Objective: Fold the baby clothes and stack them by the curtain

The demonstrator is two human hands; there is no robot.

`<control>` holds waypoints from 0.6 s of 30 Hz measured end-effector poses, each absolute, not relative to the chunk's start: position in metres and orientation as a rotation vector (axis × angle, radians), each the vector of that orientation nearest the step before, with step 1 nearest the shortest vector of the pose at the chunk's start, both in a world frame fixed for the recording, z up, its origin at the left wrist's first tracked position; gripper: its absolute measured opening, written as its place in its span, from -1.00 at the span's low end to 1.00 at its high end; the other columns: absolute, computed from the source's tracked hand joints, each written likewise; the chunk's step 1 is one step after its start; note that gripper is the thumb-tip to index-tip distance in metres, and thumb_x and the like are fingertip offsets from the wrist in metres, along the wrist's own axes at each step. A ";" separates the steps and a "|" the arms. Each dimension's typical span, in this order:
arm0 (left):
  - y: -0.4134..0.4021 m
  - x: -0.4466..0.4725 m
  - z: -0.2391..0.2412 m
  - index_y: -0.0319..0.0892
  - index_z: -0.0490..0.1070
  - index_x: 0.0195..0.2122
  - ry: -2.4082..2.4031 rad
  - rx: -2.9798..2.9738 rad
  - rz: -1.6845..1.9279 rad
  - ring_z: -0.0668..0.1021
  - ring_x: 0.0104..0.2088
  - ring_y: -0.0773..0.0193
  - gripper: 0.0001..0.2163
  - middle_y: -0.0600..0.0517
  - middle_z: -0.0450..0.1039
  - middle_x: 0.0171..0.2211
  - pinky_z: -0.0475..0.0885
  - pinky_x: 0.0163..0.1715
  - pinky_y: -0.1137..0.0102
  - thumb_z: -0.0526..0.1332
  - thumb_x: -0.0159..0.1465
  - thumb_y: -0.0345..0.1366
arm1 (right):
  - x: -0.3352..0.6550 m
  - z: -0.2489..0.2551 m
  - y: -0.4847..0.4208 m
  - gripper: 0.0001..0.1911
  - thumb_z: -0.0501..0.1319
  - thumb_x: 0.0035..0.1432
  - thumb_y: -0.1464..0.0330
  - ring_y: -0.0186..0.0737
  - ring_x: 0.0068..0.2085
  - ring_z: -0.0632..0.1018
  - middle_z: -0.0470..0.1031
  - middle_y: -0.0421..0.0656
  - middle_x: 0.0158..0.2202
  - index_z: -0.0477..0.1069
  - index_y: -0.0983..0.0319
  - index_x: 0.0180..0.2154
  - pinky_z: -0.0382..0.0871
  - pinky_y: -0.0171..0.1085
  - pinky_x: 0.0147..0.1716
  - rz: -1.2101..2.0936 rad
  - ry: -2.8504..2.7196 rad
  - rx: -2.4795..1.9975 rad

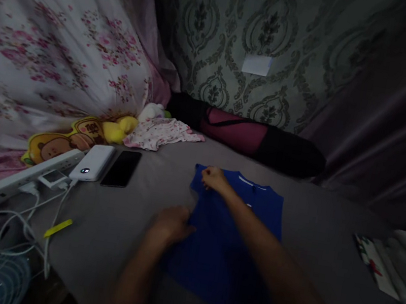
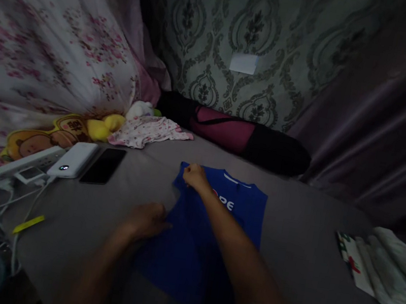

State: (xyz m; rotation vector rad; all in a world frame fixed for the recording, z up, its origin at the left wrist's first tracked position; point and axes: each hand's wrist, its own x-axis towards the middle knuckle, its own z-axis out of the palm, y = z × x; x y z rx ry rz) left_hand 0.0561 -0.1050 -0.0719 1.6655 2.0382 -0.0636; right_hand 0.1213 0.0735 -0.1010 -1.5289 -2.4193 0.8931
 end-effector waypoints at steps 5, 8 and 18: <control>-0.105 0.055 -0.074 -0.16 0.47 -0.26 2.020 1.691 -0.010 0.56 -0.16 0.07 -0.78 -0.08 0.54 -0.24 0.36 -0.27 0.36 0.13 0.19 -0.18 | 0.082 -0.109 0.082 -0.69 0.13 0.20 0.24 -0.02 -0.08 0.56 0.54 0.13 -0.13 0.51 0.34 -0.21 0.40 -0.24 -0.16 0.679 -2.363 -1.646; -0.106 0.055 -0.073 -0.17 0.46 -0.29 2.010 1.678 0.019 0.55 -0.17 0.08 -0.81 -0.08 0.53 -0.24 0.35 -0.28 0.36 0.12 0.19 -0.22 | 0.072 -0.114 0.079 -0.61 0.21 0.14 0.23 0.05 0.05 0.48 0.46 0.17 0.00 0.45 0.36 -0.08 0.34 -0.19 -0.05 0.624 -2.314 -1.681; -0.106 0.052 -0.093 -0.15 0.32 -0.35 1.893 1.667 0.274 0.51 -0.35 0.22 -0.88 0.02 0.48 -0.37 0.25 -0.45 0.43 0.18 0.10 -0.26 | 0.080 -0.121 0.094 -0.92 0.25 -0.02 0.54 -0.07 -0.22 0.60 0.57 0.03 -0.35 0.49 0.30 -0.43 0.40 -0.30 -0.29 0.944 -2.042 -1.710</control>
